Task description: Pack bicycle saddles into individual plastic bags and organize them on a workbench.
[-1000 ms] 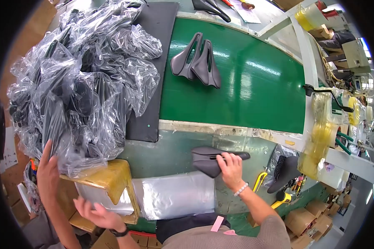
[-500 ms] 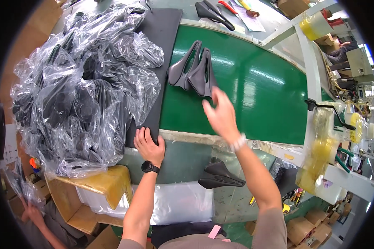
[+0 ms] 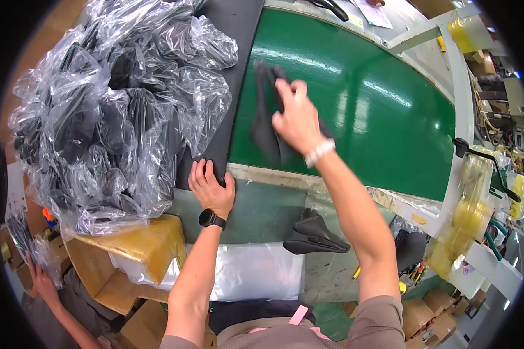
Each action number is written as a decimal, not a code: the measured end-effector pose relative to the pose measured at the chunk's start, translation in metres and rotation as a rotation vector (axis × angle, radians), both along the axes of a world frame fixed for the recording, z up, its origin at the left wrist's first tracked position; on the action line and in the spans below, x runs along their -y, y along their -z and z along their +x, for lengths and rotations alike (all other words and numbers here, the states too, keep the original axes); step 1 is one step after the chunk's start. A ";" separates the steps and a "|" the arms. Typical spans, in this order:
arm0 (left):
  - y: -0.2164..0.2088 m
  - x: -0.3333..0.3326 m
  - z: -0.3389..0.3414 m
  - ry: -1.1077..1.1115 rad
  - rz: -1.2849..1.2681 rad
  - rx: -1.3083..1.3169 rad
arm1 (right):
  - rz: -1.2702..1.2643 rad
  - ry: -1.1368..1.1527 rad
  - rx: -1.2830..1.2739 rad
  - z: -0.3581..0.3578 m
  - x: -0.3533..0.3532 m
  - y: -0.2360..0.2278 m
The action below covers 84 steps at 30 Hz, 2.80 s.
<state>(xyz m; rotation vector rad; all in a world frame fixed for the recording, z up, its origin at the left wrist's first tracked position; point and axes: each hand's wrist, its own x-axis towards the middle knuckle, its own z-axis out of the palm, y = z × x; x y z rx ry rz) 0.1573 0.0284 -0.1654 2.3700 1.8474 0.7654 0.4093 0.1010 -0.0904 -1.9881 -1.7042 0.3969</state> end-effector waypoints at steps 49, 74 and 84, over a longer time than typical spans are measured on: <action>-0.002 0.000 -0.005 0.029 -0.106 0.059 | 0.062 0.805 -1.221 0.138 -0.248 0.072; -0.031 0.016 -0.025 0.113 -0.152 0.154 | -0.362 0.638 -1.999 -0.071 0.235 -0.090; -0.069 0.313 -0.017 0.430 -0.658 0.188 | -0.427 0.533 -1.191 -0.078 0.421 -0.125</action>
